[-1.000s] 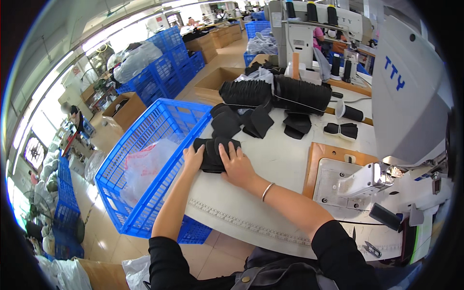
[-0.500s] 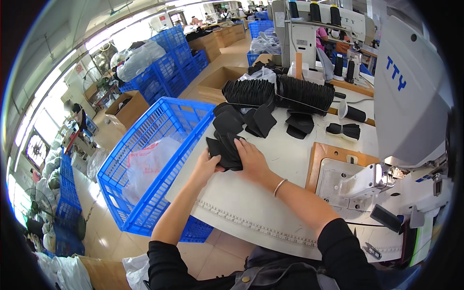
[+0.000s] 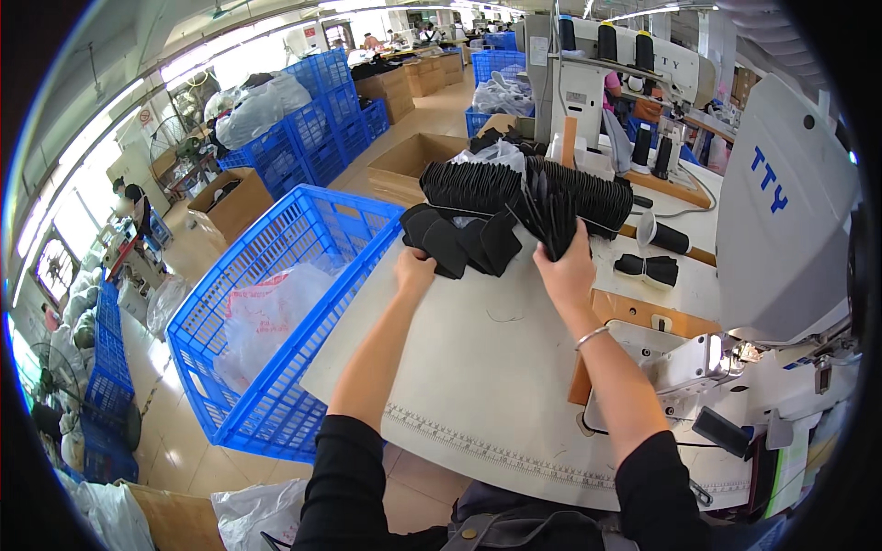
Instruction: Counting, stacking, and bundling shoe components at a production station.
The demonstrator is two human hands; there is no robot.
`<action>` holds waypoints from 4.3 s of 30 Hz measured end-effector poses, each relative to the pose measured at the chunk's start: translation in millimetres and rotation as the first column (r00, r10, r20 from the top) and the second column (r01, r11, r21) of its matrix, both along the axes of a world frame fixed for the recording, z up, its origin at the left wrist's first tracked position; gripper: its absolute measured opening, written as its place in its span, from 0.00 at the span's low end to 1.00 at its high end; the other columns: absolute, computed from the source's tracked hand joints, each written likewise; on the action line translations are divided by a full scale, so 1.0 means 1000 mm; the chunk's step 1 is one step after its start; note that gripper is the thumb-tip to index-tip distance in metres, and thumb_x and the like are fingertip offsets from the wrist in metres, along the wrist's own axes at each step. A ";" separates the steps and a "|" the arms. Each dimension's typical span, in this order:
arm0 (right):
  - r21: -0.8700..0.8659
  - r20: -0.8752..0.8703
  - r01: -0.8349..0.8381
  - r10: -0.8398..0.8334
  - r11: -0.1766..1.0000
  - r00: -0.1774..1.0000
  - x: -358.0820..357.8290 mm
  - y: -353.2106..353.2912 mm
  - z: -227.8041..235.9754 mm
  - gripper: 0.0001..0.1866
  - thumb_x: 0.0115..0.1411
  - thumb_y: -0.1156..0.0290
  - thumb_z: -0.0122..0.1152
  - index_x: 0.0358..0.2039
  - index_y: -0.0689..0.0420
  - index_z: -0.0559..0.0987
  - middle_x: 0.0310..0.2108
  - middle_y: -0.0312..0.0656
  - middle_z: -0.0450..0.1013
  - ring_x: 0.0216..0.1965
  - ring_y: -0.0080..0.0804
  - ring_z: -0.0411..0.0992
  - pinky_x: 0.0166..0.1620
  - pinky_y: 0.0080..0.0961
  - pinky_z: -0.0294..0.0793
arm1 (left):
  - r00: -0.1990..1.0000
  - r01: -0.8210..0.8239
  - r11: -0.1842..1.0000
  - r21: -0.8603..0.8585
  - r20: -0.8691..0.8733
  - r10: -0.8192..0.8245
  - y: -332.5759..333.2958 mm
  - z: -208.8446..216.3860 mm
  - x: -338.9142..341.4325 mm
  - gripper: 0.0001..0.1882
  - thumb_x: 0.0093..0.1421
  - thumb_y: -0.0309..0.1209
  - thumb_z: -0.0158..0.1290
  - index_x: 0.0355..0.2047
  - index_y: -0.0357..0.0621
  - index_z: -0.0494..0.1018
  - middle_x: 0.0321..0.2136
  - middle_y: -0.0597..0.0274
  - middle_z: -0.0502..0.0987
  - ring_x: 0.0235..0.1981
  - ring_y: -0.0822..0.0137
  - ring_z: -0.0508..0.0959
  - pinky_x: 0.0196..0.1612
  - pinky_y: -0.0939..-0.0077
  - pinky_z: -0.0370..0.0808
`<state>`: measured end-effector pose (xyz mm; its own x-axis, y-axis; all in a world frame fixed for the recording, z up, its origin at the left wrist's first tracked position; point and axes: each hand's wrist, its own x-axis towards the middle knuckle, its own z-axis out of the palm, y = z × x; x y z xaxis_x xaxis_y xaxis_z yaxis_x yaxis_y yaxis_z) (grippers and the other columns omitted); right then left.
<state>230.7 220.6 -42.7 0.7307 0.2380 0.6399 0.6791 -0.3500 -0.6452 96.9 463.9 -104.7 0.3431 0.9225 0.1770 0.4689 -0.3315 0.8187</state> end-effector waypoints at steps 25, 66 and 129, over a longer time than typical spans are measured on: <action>-0.531 -0.225 -0.249 0.149 0.810 0.963 -0.048 -0.023 -0.037 0.53 0.49 0.62 0.66 0.67 0.63 0.43 0.69 0.60 0.37 0.68 0.60 0.41 0.63 0.61 0.47 | 0.870 0.441 0.415 0.796 -0.266 -0.415 -0.085 0.034 0.067 0.24 0.57 0.40 0.55 0.52 0.45 0.71 0.55 0.51 0.69 0.58 0.54 0.66 0.61 0.47 0.56; -0.866 -0.220 0.379 -0.930 0.325 0.295 -0.320 -0.735 -0.237 0.25 0.58 0.48 0.53 0.24 0.61 0.79 0.24 0.55 0.76 0.29 0.52 0.77 0.36 0.45 0.76 | 0.157 0.393 -0.246 0.886 -0.328 -0.931 -0.410 0.093 -0.060 0.12 0.58 0.24 0.52 0.42 0.33 0.73 0.41 0.44 0.77 0.45 0.46 0.75 0.52 0.49 0.70; -0.797 -0.098 0.595 -0.994 0.106 0.046 -0.301 -0.942 -0.204 0.42 0.45 0.41 0.65 0.55 0.56 0.71 0.51 0.57 0.71 0.54 0.55 0.68 0.56 0.42 0.66 | -0.574 0.706 -0.685 0.180 -0.420 -0.703 -0.604 0.034 -0.059 0.13 0.47 0.19 0.58 0.35 0.40 0.76 0.37 0.57 0.78 0.40 0.54 0.77 0.43 0.63 0.74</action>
<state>-70.5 -721.0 -246.3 0.6887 -0.7149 0.1207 -0.6947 -0.6984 -0.1722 37.9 -140.6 -70.8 0.3814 -0.9069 0.1789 -0.8422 -0.2612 0.4717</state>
